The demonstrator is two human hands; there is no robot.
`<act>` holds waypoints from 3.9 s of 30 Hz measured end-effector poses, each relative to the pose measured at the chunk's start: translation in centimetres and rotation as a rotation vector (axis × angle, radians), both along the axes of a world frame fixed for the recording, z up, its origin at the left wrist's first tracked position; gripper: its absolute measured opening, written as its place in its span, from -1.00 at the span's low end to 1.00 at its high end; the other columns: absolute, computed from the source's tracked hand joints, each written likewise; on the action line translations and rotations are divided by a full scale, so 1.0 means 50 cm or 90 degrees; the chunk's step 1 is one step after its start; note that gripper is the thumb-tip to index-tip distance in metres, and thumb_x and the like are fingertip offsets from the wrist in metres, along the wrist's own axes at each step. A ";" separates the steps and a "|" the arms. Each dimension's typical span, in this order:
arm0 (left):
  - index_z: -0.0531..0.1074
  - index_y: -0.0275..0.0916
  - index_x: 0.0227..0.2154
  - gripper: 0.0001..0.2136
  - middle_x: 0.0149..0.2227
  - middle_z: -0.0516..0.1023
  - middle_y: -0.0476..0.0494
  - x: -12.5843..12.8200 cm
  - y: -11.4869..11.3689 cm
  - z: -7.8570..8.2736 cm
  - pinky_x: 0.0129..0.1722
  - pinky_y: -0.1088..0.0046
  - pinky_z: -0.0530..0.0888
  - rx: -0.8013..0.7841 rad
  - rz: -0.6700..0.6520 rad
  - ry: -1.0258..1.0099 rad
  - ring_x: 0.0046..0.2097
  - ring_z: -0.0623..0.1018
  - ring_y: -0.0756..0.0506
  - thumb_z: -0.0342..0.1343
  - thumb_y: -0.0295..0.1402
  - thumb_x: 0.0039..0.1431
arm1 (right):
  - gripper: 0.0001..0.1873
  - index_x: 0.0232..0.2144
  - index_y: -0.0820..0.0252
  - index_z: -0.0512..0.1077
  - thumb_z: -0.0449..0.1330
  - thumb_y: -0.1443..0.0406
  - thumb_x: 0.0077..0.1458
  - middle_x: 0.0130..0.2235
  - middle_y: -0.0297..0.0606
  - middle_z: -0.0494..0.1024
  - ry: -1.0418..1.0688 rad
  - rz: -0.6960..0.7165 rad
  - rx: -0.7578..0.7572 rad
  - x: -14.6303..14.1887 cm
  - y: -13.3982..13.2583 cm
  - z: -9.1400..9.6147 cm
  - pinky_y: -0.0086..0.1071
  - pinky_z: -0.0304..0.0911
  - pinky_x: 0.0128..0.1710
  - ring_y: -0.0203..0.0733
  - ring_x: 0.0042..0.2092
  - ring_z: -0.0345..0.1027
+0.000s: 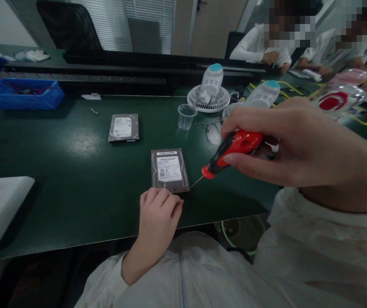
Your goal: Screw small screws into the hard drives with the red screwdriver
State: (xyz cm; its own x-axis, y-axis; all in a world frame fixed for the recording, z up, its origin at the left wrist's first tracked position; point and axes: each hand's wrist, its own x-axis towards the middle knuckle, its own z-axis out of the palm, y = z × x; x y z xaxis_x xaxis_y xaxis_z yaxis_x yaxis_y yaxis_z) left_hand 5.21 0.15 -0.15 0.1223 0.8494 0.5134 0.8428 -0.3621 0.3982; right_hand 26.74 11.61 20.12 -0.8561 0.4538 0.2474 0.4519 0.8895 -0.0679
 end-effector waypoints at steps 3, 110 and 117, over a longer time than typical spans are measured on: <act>0.52 -0.17 -0.36 -0.83 -0.36 0.58 -0.06 -0.006 -0.002 -0.002 -0.16 0.20 0.33 -0.001 -0.044 0.001 -0.23 0.47 -0.19 0.23 -0.51 0.38 | -0.81 -0.24 0.08 0.44 0.28 0.12 0.31 -0.45 -0.42 0.47 0.019 -0.001 0.010 -0.001 0.002 -0.003 -0.29 0.08 -0.46 -0.30 -0.50 0.22; 0.58 -0.28 0.15 -0.68 -0.26 0.61 -0.11 0.010 0.006 -0.008 -0.21 0.19 0.31 -0.027 -0.118 0.094 -0.20 0.51 -0.21 0.24 -0.48 0.38 | -0.78 -0.16 0.17 0.45 0.11 0.16 0.47 -0.53 -0.51 0.37 0.007 0.002 -0.026 0.008 -0.026 -0.006 -0.35 0.00 -0.45 -0.41 -0.55 0.09; 0.57 -0.24 0.16 -0.70 -0.26 0.62 -0.11 0.010 0.006 -0.007 -0.19 0.20 0.33 -0.031 -0.116 0.101 -0.20 0.50 -0.20 0.19 -0.46 0.42 | -0.77 -0.17 0.17 0.45 0.10 0.17 0.47 -0.56 -0.52 0.33 0.009 0.005 -0.029 0.011 -0.025 -0.004 -0.38 0.02 -0.46 -0.41 -0.55 0.09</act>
